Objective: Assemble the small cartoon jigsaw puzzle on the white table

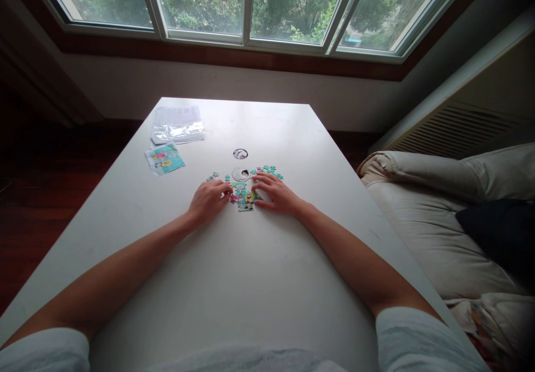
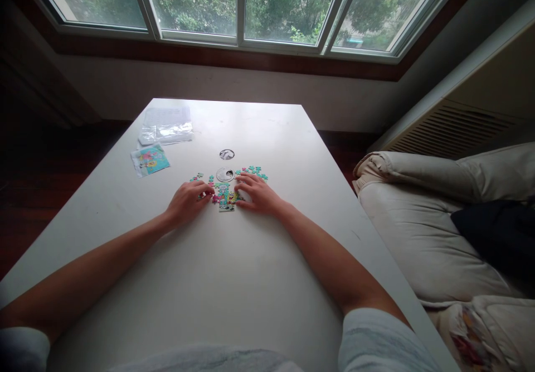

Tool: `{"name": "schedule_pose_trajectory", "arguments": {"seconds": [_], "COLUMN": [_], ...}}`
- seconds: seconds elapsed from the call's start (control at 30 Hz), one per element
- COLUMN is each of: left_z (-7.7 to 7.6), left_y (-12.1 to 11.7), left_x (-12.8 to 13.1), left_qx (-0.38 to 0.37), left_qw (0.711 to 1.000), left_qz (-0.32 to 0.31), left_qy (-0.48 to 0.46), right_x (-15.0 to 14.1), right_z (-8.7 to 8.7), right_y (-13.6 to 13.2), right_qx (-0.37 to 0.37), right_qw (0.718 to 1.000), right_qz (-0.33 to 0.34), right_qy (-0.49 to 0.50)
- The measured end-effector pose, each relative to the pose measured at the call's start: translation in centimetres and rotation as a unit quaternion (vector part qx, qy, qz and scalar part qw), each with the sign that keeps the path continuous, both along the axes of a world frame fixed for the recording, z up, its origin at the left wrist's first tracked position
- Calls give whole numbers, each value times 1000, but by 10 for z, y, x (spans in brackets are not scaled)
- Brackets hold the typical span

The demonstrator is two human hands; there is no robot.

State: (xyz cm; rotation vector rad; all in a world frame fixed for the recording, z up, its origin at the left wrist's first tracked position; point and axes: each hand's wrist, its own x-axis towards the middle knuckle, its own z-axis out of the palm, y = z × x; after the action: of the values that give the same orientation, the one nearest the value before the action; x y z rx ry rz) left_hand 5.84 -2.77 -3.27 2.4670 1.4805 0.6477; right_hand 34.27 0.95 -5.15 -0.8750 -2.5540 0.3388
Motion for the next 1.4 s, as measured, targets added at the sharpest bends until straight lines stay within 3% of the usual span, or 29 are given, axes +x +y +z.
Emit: {"name": "schedule_pose_trajectory", "arguments": {"seconds": [0.23,0.83,1.2,1.4], "left_z": [3,4,16,17], "left_y": [-10,-16,-20,-20], "left_x": [7,14,14,12], "left_qx": [2,15,89,134], "left_qw": [999,998,988,968], "left_qz": [11,4,-39,-89], "left_qy": [46,60,116,191], "right_x": [1,0,0,0], "right_z": [-1,0,-3,-3], "right_y": [1,0,1,1], "right_qx": [-4,1,12,11], "right_qw": [1000,1000,1000,1000], "right_qz": [2,1,2,4], "right_qy": [3,-4,-2,1]}}
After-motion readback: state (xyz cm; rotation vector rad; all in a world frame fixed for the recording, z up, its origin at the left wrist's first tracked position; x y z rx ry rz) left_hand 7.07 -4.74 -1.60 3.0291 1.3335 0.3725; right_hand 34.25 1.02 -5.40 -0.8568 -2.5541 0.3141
